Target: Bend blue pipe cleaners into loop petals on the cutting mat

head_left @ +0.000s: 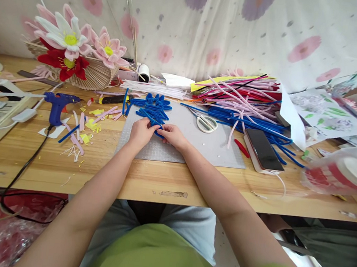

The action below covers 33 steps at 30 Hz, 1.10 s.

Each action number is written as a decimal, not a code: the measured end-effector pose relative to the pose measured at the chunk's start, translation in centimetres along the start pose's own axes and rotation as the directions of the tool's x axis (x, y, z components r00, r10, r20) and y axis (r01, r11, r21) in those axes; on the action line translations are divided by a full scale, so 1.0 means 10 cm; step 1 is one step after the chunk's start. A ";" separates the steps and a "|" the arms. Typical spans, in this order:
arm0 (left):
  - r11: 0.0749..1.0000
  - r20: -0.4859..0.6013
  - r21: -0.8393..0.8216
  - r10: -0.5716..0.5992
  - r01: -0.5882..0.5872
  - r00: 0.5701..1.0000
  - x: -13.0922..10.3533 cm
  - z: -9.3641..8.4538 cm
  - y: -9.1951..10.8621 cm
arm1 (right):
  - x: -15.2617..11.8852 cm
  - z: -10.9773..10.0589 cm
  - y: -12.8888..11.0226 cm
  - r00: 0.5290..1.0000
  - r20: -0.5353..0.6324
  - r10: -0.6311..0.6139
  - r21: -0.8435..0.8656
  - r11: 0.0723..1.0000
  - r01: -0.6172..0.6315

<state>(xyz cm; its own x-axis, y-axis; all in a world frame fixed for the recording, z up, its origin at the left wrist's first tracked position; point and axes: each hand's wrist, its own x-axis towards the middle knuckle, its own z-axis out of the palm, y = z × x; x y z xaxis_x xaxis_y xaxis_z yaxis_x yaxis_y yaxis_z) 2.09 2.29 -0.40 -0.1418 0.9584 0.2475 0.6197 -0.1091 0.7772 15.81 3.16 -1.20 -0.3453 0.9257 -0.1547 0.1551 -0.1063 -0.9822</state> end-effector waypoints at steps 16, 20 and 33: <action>1.000 -0.022 -0.005 0.023 -0.023 1.000 0.01 0.04 -0.04 | -0.02 0.01 -0.12 0.989 -0.015 0.149 -0.107 0.983 -0.150; 0.992 0.006 -0.124 0.003 -0.002 1.000 0.02 0.05 -0.06 | -0.01 -0.01 -0.14 0.985 -0.005 0.173 -0.050 0.984 -0.173; 0.902 0.036 -0.407 -0.139 0.142 0.990 0.05 0.08 -0.10 | 0.00 -0.07 -0.10 0.982 0.143 0.120 0.018 0.992 -0.124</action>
<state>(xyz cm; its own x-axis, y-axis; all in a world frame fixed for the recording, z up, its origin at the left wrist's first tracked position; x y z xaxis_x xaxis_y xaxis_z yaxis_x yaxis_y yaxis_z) 2.02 3.03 -1.50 -0.1988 0.9731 0.1160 0.2249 -0.0699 0.9719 16.34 3.56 -0.12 -0.4530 0.8445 -0.2856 0.1802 -0.2270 -0.9571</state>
